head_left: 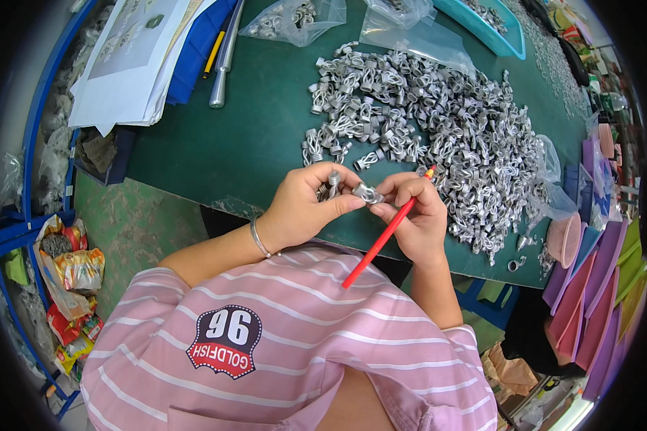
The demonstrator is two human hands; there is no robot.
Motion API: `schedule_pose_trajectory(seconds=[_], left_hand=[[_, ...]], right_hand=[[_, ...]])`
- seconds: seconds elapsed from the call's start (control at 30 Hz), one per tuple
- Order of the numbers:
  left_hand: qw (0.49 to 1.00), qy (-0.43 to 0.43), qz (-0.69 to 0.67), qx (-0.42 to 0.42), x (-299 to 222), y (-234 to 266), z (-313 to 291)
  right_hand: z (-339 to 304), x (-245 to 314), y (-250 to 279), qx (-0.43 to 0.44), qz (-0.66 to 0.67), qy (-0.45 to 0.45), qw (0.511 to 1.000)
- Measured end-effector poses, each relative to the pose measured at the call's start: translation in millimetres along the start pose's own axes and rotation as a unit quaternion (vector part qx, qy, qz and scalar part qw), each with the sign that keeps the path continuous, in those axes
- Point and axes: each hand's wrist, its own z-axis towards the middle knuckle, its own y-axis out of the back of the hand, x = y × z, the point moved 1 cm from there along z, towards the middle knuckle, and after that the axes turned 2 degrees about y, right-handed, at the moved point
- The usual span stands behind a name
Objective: The person picks up small metal hardware components from a large pile on a green desk, turns them over by hand, and places them into a plastic bag or a separate pile.
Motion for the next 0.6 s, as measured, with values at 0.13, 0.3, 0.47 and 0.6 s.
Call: schedule_pose_trajectory(seconds=[0.13, 0.3, 0.47, 0.6], left_hand=[[0.988, -0.144, 0.06, 0.006, -6, 0, -1], [0.983, -0.171, 0.059, 0.005, -9, 0, -2], [0.999, -0.038, -0.013, -0.003, -8, 1, -3], [0.969, 0.096, -0.225, 0.045, 6, 0, -1]], right_hand=[[-4, -9, -2, 0.005, 0.136, -0.022, 0.99], [-4, -12, -5, -0.016, 0.121, 0.041, 0.992], [-4, -2, -7, -0.07, 0.027, 0.116, 0.99], [-2, 7, -16, -0.062, -0.043, 0.172, 0.982]])
